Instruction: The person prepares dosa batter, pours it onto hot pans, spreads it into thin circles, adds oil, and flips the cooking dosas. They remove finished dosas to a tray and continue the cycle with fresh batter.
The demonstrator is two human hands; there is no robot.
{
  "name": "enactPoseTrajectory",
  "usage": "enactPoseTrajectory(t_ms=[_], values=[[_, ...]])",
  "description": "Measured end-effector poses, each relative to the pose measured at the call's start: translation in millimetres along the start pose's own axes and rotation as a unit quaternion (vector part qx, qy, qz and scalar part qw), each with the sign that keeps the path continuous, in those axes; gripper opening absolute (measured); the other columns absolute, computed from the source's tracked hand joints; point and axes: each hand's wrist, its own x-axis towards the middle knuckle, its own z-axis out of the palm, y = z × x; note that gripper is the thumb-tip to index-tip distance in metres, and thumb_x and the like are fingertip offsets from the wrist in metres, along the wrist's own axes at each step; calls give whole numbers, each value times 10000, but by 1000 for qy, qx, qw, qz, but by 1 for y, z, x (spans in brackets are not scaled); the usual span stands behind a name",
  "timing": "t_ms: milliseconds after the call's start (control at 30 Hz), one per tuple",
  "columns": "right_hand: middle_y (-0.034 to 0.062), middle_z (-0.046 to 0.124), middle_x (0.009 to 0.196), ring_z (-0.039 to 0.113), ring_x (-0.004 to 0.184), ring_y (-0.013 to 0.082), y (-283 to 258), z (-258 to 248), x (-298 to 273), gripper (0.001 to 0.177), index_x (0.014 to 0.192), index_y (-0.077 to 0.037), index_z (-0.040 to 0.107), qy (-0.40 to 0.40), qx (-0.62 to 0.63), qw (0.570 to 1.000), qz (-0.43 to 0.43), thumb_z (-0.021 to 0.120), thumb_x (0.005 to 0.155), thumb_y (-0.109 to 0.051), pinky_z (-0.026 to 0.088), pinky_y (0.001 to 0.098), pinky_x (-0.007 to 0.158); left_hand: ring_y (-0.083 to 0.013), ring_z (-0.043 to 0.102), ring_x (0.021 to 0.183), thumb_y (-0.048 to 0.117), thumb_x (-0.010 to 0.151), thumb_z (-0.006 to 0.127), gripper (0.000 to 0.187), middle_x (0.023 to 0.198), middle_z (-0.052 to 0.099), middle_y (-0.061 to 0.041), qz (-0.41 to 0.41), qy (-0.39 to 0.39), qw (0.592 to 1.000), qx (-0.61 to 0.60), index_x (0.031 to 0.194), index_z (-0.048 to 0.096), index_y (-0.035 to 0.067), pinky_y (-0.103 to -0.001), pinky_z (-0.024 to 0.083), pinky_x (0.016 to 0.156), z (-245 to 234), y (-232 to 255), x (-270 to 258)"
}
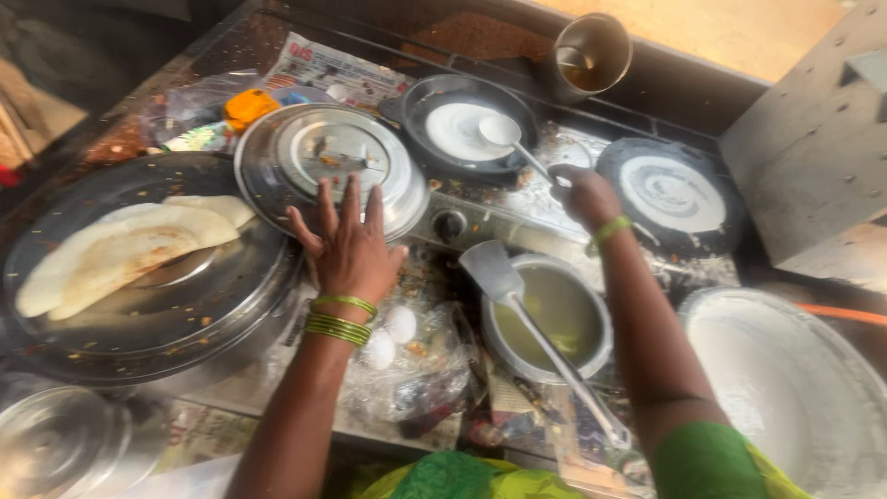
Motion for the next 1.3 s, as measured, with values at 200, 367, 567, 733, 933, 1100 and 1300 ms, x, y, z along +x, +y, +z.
enactPoseTrajectory(t_ms=[200,367,567,733,933,1100,1300], values=[[53,730,1218,697,1027,191,-41,28,69,288,1256,-162,702,15,-13,983,-184,664,975,-213,533,362,1000,-415,-7,1538,631,745,763,1170,1675,127,-191,-30,-106,989,98,1593,195,59,-701,-136,1098,2,26,67],[21,707,1222,666,1013,186,-2,15,-6,322,1298,-264,683,-13,-46,997,-53,633,981,-258,510,383,964,-322,62,1537,668,758,746,1188,1675,116,-192,-58,-150,981,105,1589,187,29,-665,-133,1114,8,18,86],[64,684,1325,671,1100,224,-1,-7,42,323,1283,-207,700,62,9,993,-102,685,961,-201,515,365,1011,-287,150,1539,660,789,729,1072,1675,168,-149,-64,-167,976,121,1562,299,54,-654,-62,1150,8,18,89],[56,695,1283,640,1128,225,-56,12,67,312,1281,-253,707,11,-123,978,-171,673,970,-259,473,393,1041,-250,170,1546,647,795,732,1004,1682,188,-105,-74,-178,976,102,1546,357,96,-671,-57,1165,-2,20,92],[55,774,979,620,686,143,-6,-20,-24,337,1313,-285,697,-15,-116,993,-15,650,984,-225,537,275,639,-251,180,1532,617,804,737,1004,1677,181,-100,-60,-163,982,77,1552,334,83,-689,-65,1154,-4,10,88],[35,651,816,459,514,79,7,-22,-31,374,1344,-137,690,18,280,958,-53,648,972,-144,389,220,422,-260,180,1534,618,801,734,996,1672,186,-96,-61,-156,980,110,1552,337,96,-690,-36,1146,4,16,86],[41,680,918,536,685,58,119,-136,-130,400,1408,-94,666,141,121,972,-143,690,1009,-116,432,215,557,-264,226,1514,661,828,685,937,1659,220,-95,-57,-154,982,91,1533,375,130,-697,9,1154,-1,11,90]])
